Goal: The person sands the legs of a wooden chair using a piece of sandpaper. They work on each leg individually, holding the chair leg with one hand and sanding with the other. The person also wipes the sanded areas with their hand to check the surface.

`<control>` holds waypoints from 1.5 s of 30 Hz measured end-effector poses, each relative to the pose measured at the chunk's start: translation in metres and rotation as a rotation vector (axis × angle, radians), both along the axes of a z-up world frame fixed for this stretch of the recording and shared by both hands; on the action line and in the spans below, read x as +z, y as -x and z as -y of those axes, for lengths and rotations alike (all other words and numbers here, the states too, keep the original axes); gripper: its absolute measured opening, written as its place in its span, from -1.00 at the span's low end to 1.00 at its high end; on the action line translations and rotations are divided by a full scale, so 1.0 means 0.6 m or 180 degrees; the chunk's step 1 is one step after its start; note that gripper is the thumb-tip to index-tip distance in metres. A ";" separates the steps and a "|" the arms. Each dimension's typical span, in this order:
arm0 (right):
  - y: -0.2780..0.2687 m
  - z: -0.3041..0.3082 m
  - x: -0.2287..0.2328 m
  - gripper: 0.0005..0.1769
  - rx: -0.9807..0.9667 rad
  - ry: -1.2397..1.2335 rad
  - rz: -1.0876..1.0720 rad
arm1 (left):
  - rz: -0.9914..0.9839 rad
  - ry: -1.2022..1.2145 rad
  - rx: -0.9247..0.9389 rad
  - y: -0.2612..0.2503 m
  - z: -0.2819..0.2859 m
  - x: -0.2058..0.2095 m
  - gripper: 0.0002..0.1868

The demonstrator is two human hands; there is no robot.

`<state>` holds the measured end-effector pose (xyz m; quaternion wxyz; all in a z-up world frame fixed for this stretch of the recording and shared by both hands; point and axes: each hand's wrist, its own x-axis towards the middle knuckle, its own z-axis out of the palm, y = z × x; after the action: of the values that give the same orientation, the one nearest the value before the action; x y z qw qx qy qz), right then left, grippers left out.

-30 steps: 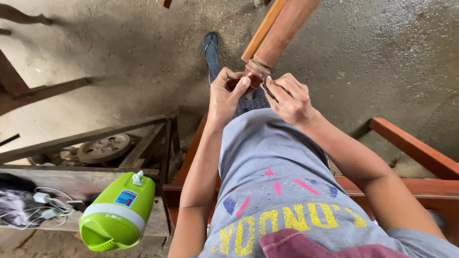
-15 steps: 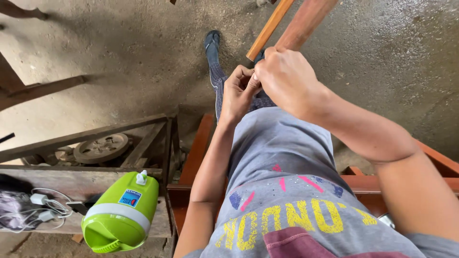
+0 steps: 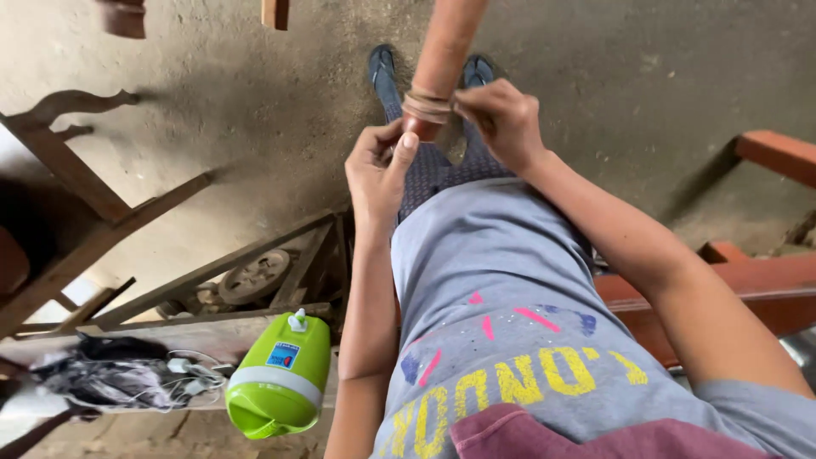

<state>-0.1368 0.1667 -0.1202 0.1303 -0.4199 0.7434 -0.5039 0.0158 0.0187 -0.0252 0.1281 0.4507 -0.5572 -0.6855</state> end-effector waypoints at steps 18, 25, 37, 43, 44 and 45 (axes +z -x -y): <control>-0.038 0.056 0.150 -0.87 -0.0118 0.1269 0.0010 | 0.0191 0.0428 -0.0157 -0.012 0.019 -0.012 -0.65; 0.048 0.114 0.332 -0.86 0.0670 0.0424 0.0758 | -0.0736 0.1111 0.0410 0.013 -0.003 0.131 -0.44; 0.057 0.092 0.252 -0.79 0.1644 -0.0876 0.0374 | -0.1088 -0.1590 0.1575 0.023 -0.088 -0.031 -0.53; 0.008 0.086 0.229 -0.82 0.0764 -0.0450 -0.0229 | -0.1918 -0.1815 0.2023 0.037 -0.104 -0.098 -0.76; 0.006 0.110 0.228 -0.82 0.0827 -0.0472 -0.0255 | -0.1955 -0.1826 0.2085 0.040 -0.101 -0.099 -0.76; -0.002 0.130 0.227 -0.84 0.0922 -0.0373 -0.0543 | -0.1962 -0.1885 0.2022 0.037 -0.102 -0.099 -0.76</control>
<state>-0.1358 0.0886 0.0158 0.1622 -0.5556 0.7116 -0.3982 -0.0064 0.0797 -0.0846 0.3544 0.3918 -0.1125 -0.8416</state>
